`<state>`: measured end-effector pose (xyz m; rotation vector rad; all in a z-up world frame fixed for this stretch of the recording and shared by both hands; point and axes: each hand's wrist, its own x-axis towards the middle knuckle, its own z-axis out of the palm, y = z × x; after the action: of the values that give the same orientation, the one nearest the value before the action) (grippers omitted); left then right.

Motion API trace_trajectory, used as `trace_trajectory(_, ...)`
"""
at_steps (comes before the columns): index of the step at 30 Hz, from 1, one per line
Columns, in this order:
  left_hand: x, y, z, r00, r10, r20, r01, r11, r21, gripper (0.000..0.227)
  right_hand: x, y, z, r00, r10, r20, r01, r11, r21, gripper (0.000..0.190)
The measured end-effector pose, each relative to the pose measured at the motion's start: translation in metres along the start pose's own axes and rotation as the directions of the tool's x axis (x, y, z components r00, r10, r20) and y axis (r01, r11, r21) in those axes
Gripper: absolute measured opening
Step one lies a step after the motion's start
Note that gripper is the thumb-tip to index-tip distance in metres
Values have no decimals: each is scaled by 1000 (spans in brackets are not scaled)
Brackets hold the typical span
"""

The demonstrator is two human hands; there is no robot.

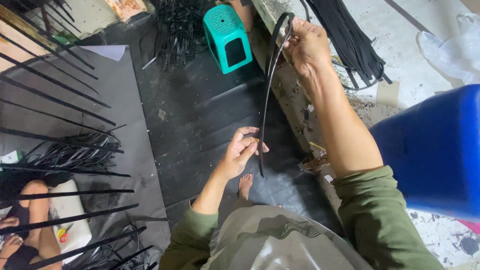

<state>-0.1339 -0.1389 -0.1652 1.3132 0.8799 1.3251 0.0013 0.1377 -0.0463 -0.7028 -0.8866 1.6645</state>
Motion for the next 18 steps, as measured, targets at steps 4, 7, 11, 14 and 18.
trace_trajectory(4,-10,32,-13,999,44,14,-45,996,71,35,10,14,-10,999,-22,23,22,999,25,24)
trace_trajectory(7,-14,57,-24,997,76,-5,-74,985,154,31,20,28,-17,1000,13,-24,-13,1000,-26,25)
trace_trajectory(11,-7,72,-31,952,287,-111,-266,949,167,33,46,60,-32,985,83,-150,-59,986,153,26)
trace_trajectory(14,8,80,-42,878,422,-225,-358,892,277,24,63,83,-45,968,141,-209,-88,966,242,13)
trace_trajectory(18,27,98,-55,764,578,-287,-398,772,494,12,61,95,-44,965,179,-191,-88,909,408,30)
